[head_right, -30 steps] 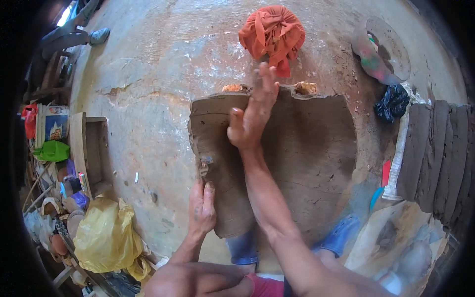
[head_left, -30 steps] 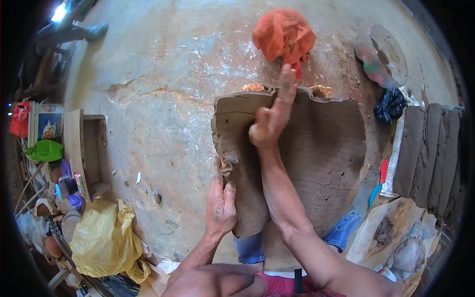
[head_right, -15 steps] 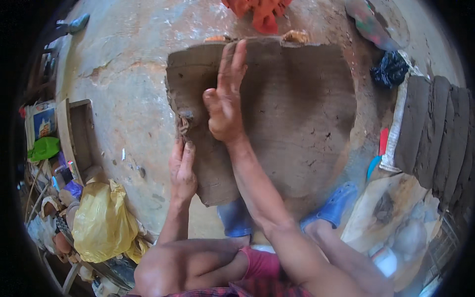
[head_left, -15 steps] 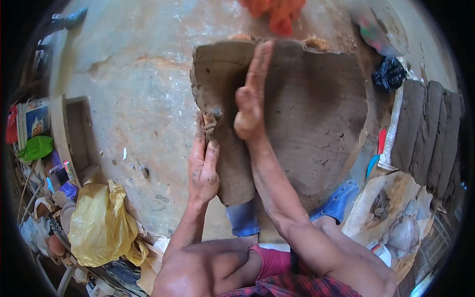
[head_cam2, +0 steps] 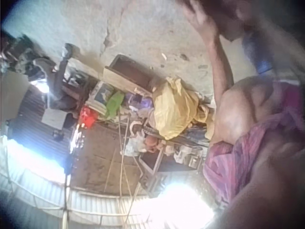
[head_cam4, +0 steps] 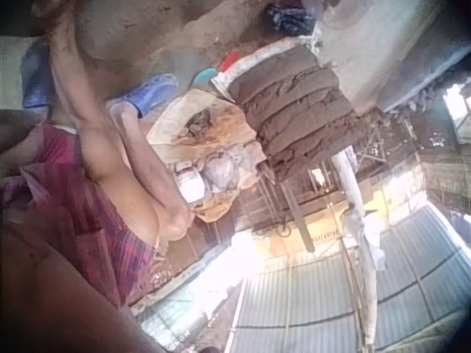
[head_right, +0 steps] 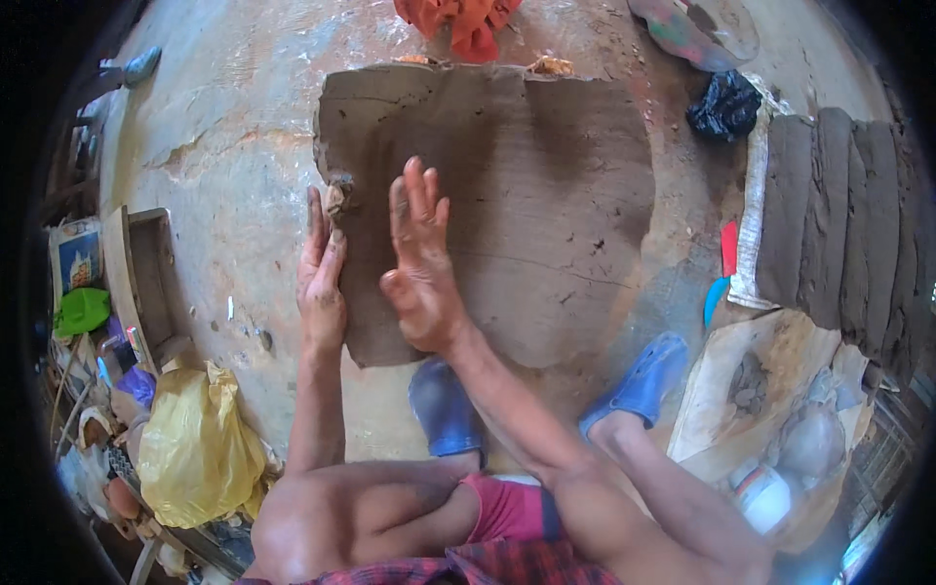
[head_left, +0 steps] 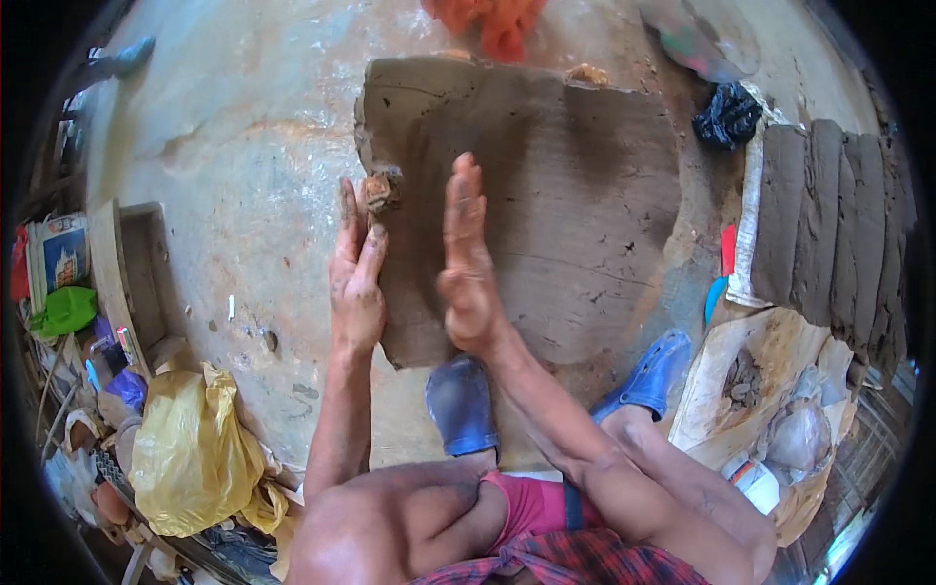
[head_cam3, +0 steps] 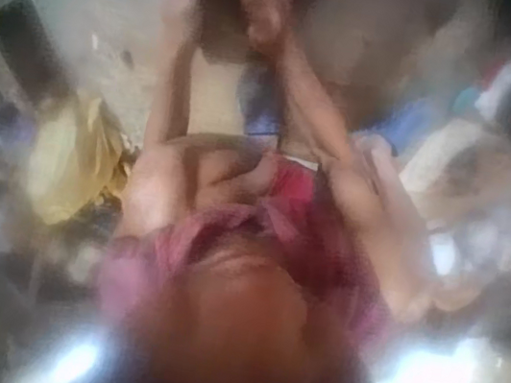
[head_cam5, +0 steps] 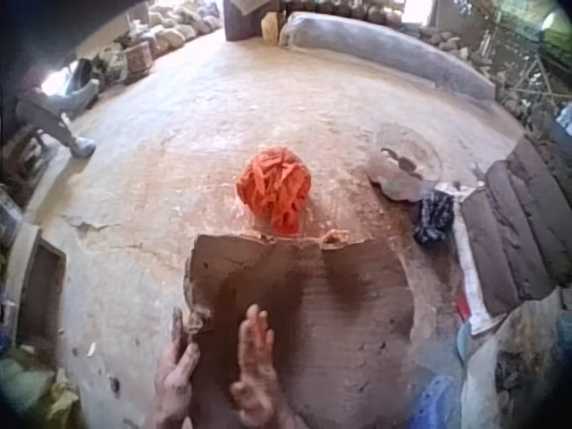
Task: The person joins two molded clay halves together, smoothing the interior with a cloth and the exterior joint with a metal scraper tool. They then reinforce the pot by adding a clay coil to the rim and refine the walls using a blue plastic tool.
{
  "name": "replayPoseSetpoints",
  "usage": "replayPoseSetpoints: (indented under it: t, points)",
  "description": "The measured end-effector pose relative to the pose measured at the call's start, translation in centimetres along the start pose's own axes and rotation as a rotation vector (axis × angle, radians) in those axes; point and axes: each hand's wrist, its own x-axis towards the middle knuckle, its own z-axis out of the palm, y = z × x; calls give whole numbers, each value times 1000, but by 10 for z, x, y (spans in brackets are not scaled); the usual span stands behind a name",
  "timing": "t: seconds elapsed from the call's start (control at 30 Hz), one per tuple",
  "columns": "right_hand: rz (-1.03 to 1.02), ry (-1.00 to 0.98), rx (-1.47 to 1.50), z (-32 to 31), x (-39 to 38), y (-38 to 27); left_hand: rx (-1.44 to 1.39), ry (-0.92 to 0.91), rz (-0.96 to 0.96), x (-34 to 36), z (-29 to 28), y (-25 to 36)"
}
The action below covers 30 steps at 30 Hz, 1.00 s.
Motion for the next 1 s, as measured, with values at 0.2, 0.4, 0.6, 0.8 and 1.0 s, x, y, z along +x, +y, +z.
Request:
replayPoseSetpoints:
  t: [0.2, 0.4, 0.6, 0.8, 1.0]
  points:
    - [-26, 165, -52, -38, -16, -40, 128, 16, 92, 1, -9, 16]
    - [262, 776, 76, -199, -118, -7, 83, -111, 674, -26, 67, 33]
    - [334, 624, 638, -140, -146, -20, 762, -424, 379, -32, 159, -72]
    - [508, 475, 134, -132, -109, -95, 644, -210, 551, -10, 161, -47]
    - [524, 387, -292, -115, -101, -90, 852, -230, 435, -5, 173, -73]
